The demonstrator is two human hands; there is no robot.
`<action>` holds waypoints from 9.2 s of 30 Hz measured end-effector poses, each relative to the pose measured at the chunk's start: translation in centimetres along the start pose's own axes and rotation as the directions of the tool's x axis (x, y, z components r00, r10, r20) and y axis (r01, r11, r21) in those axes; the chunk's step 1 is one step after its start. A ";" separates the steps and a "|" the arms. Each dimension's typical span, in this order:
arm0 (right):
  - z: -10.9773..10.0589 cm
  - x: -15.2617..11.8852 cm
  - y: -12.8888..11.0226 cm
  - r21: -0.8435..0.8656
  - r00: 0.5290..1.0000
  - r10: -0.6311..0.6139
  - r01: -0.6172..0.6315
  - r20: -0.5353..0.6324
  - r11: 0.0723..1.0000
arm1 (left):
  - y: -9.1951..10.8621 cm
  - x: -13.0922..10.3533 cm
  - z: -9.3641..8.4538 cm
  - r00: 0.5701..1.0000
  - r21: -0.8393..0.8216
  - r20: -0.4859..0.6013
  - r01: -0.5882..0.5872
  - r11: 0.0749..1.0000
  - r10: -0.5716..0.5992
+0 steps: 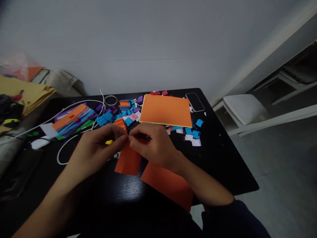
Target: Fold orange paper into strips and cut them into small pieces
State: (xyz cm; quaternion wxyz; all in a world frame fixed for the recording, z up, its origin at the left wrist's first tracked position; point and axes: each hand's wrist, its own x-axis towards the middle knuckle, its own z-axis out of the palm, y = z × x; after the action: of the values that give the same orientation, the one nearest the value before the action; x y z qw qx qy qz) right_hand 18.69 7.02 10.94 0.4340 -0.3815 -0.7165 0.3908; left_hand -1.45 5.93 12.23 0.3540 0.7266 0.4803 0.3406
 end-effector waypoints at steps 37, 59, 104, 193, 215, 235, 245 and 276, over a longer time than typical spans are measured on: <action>-1.0 0.4 0.1 0.252 0.956 0.256 -0.285 0.142 0.925 | 0.1 0.3 -0.2 0.997 -0.133 0.034 0.075 0.988 -0.071; -0.7 0.1 0.7 0.302 0.996 0.086 -0.086 0.016 0.949 | -1.0 0.3 0.3 0.985 -0.232 -0.170 -0.006 0.973 -0.035; -0.7 1.0 1.5 0.347 0.926 0.218 -0.104 -0.308 0.932 | -0.6 -0.3 0.4 0.998 0.014 0.039 -0.055 0.998 0.054; -0.9 -0.3 -1.1 0.398 0.977 0.212 -0.204 0.023 0.895 | -0.6 -0.5 -1.0 0.882 0.352 -0.022 -0.433 0.830 0.470; -2.5 0.1 0.2 0.213 0.968 -0.085 0.034 0.235 0.977 | -1.1 0.4 -0.6 0.988 -0.143 0.140 -0.041 0.989 0.061; -2.3 -0.5 -0.6 -0.056 0.935 -0.331 0.340 0.126 0.939 | -0.5 -0.5 -0.8 0.877 0.267 0.019 -0.467 0.843 0.480; -2.8 -0.2 -0.3 -0.122 0.906 -0.408 0.420 0.108 0.900 | -0.5 -0.5 -1.2 0.895 0.274 0.037 -0.437 0.857 0.444; -2.7 -0.6 -0.7 -0.120 0.934 -0.332 0.347 0.129 0.930 | 0.1 -0.7 -1.5 0.850 0.217 0.104 -0.526 0.822 0.517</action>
State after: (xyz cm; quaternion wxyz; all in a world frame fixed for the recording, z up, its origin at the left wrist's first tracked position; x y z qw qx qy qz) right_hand 21.26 6.81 12.19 0.4283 -0.2599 -0.8197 0.2777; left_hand -2.90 5.53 13.00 0.1677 0.8738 0.2933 0.3496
